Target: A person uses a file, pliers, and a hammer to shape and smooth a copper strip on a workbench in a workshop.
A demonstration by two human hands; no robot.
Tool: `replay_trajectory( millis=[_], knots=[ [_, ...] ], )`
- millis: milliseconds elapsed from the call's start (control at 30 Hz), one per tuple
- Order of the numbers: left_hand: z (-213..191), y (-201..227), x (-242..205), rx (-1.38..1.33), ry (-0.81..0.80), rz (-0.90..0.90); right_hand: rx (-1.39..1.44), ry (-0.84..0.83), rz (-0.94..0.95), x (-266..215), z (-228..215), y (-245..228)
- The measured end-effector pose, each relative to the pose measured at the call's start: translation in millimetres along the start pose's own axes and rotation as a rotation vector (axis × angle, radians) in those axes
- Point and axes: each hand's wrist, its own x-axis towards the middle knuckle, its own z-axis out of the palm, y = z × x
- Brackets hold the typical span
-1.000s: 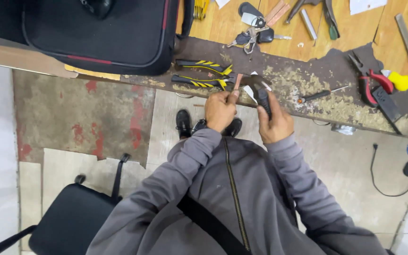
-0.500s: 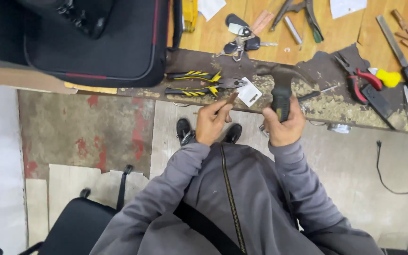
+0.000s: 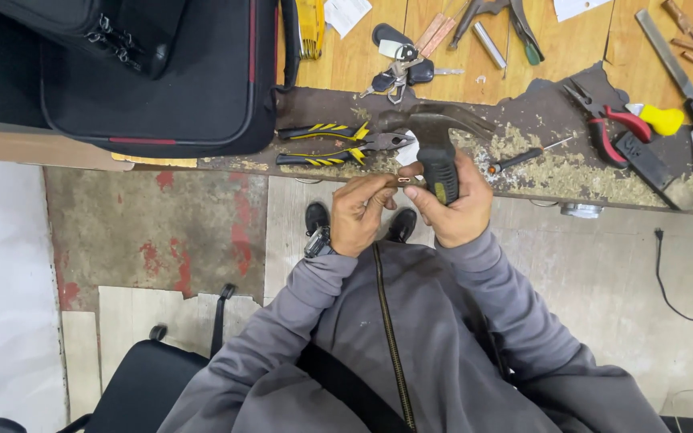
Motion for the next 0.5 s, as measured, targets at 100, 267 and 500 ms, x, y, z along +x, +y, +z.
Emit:
replay_trajectory(
  millis=[100, 267, 500],
  knots=[
    [-0.4, 1.9, 0.4, 0.009, -0.002, 0.006, 0.039, -0.008, 0.033, -0.7, 2.3, 0.4],
    [0.2, 9.8, 5.3, 0.008, -0.017, 0.006, 0.024, 0.009, 0.011, -1.5, 7.8, 0.9],
    [-6.9, 9.6, 14.5, 0.097, -0.036, -0.085, -0.170, 0.087, -0.008, 19.1, 0.8, 11.3]
  ],
)
